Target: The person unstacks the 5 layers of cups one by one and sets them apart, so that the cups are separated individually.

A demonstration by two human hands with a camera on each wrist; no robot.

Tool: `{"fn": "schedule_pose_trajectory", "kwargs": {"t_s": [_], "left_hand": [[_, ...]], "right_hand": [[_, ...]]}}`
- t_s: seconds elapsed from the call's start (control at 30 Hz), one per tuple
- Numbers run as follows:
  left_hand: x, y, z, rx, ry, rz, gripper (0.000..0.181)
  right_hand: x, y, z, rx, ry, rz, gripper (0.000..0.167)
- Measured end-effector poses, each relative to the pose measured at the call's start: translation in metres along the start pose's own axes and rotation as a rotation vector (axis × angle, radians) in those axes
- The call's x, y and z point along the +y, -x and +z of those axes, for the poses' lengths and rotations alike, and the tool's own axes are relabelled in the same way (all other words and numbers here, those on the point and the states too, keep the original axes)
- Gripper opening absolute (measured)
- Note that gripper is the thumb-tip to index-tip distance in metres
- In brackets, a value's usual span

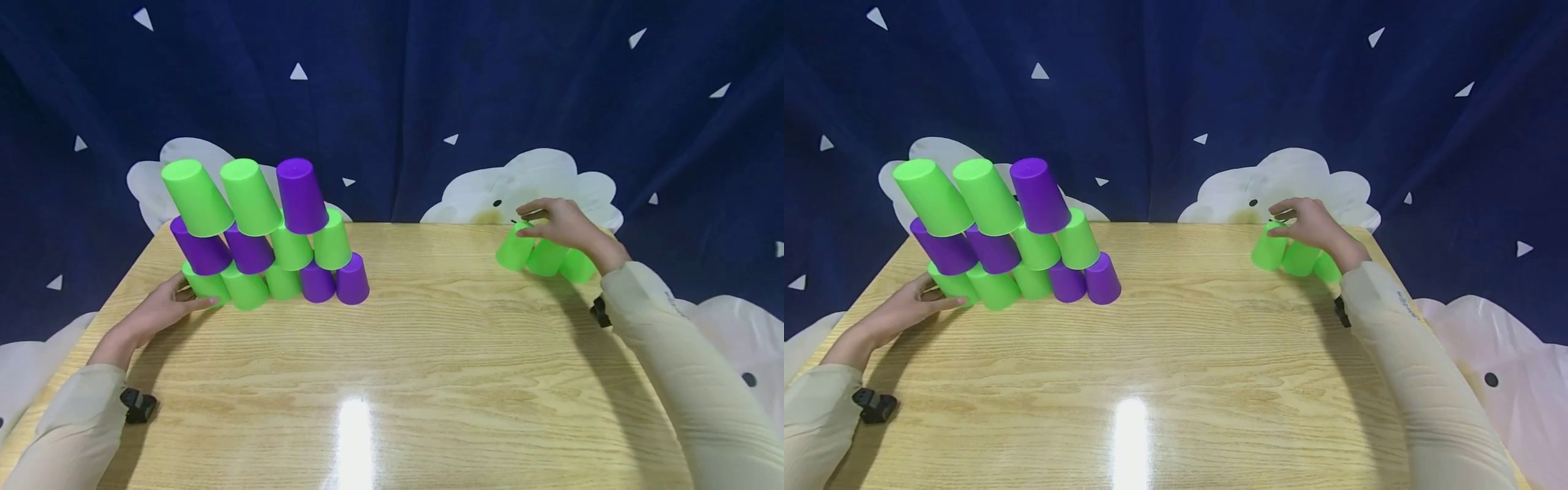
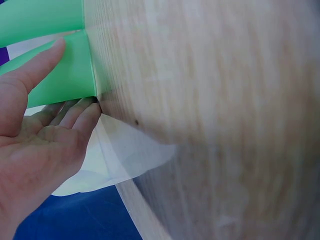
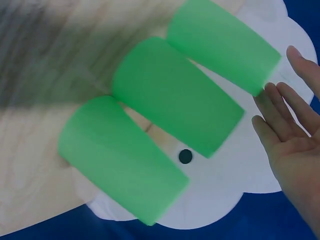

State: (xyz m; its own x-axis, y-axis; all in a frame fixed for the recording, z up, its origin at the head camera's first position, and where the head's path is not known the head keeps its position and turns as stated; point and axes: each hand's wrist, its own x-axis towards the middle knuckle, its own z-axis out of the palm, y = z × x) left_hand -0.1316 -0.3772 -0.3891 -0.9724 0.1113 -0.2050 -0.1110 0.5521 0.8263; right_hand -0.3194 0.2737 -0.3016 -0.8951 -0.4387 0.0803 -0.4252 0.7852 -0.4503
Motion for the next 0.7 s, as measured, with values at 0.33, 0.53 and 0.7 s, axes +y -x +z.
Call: {"fn": "schedule_pose_trajectory", "kwargs": {"t_s": [0.33, 0.53, 0.7], "left_hand": [[-0.002, -0.002, -0.001, -0.006, -0.001, 0.000, 0.084], [-0.004, -0.002, -0.002, -0.002, 0.003, 0.010, 0.083], [-0.005, -0.002, -0.001, -0.006, 0.010, 0.014, 0.083]], "right_hand": [[-0.062, -0.020, -0.008, 0.040, -0.143, -0.106, 0.046], [-0.125, -0.043, -0.006, 0.021, -0.283, -0.237, 0.045], [-0.179, -0.062, 0.000, 0.020, -0.360, -0.387, 0.045]]}}
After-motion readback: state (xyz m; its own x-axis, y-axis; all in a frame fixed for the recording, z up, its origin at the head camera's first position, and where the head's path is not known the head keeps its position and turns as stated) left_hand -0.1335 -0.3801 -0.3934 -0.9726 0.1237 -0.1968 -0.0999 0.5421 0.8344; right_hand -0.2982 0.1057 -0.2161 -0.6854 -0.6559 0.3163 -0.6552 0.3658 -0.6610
